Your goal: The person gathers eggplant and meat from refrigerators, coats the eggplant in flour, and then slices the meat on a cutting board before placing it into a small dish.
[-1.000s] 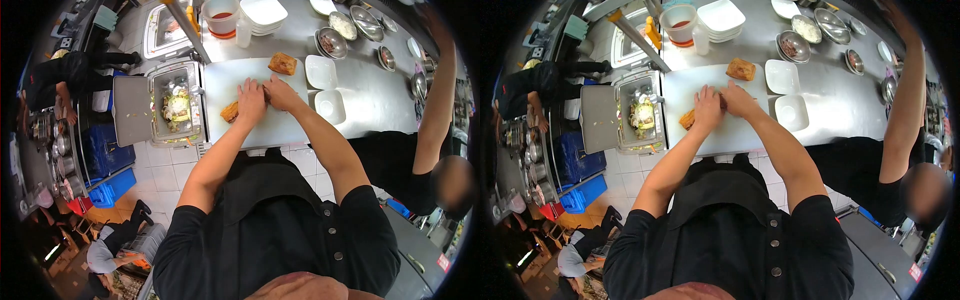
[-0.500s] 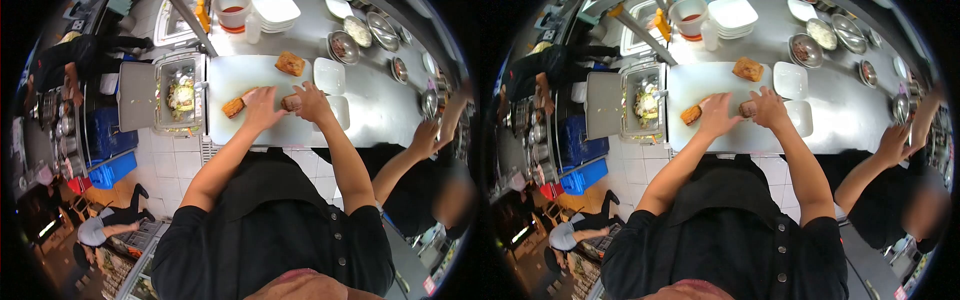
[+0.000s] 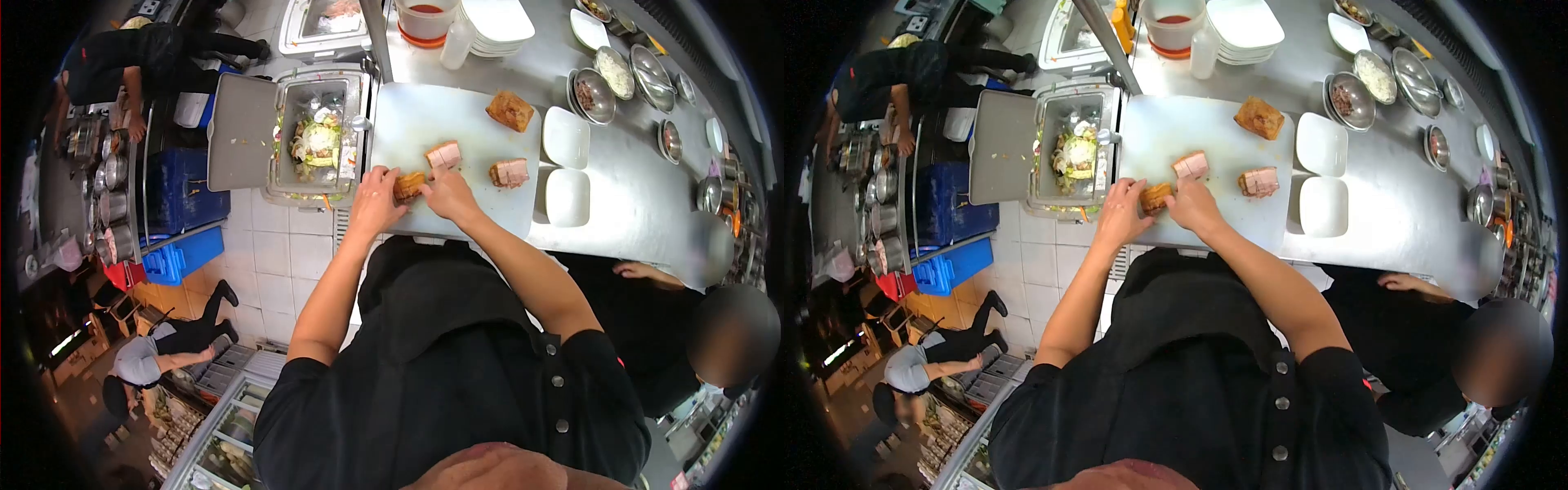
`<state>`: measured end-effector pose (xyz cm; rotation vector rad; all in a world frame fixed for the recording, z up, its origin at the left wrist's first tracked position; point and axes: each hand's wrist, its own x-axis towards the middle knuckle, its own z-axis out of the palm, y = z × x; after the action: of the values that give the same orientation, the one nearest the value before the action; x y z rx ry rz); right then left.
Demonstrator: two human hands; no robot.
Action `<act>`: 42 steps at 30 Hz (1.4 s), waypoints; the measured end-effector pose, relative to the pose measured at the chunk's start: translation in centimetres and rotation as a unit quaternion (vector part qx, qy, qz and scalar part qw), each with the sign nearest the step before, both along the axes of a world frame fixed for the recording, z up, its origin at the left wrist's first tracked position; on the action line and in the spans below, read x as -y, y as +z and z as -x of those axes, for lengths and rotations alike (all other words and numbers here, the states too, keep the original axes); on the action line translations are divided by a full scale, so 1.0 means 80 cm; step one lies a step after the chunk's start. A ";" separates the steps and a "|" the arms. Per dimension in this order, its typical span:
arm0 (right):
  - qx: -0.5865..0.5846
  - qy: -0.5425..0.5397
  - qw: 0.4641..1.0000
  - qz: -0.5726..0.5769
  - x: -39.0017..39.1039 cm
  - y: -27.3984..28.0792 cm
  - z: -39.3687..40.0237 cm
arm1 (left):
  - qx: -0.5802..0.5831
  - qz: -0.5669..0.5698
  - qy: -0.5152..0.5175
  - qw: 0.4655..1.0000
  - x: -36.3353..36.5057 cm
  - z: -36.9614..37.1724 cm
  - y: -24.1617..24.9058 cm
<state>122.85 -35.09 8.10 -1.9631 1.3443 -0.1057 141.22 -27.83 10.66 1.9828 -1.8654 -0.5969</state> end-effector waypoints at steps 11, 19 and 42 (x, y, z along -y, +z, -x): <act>0.003 -0.084 0.994 0.073 0.084 0.027 0.045 | -0.156 0.089 -0.031 0.983 0.080 0.051 -0.011; 0.058 -0.062 0.995 0.061 0.123 -0.022 0.066 | -0.096 0.127 -0.061 0.985 0.090 0.067 -0.061; 0.273 -0.189 0.891 -0.310 0.114 0.031 0.307 | -0.497 -0.257 0.017 0.829 0.138 0.244 -0.043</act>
<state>98.33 -44.18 10.61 -1.0169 1.1636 -0.3404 121.73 -38.88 7.26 1.4130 -1.0427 -1.8313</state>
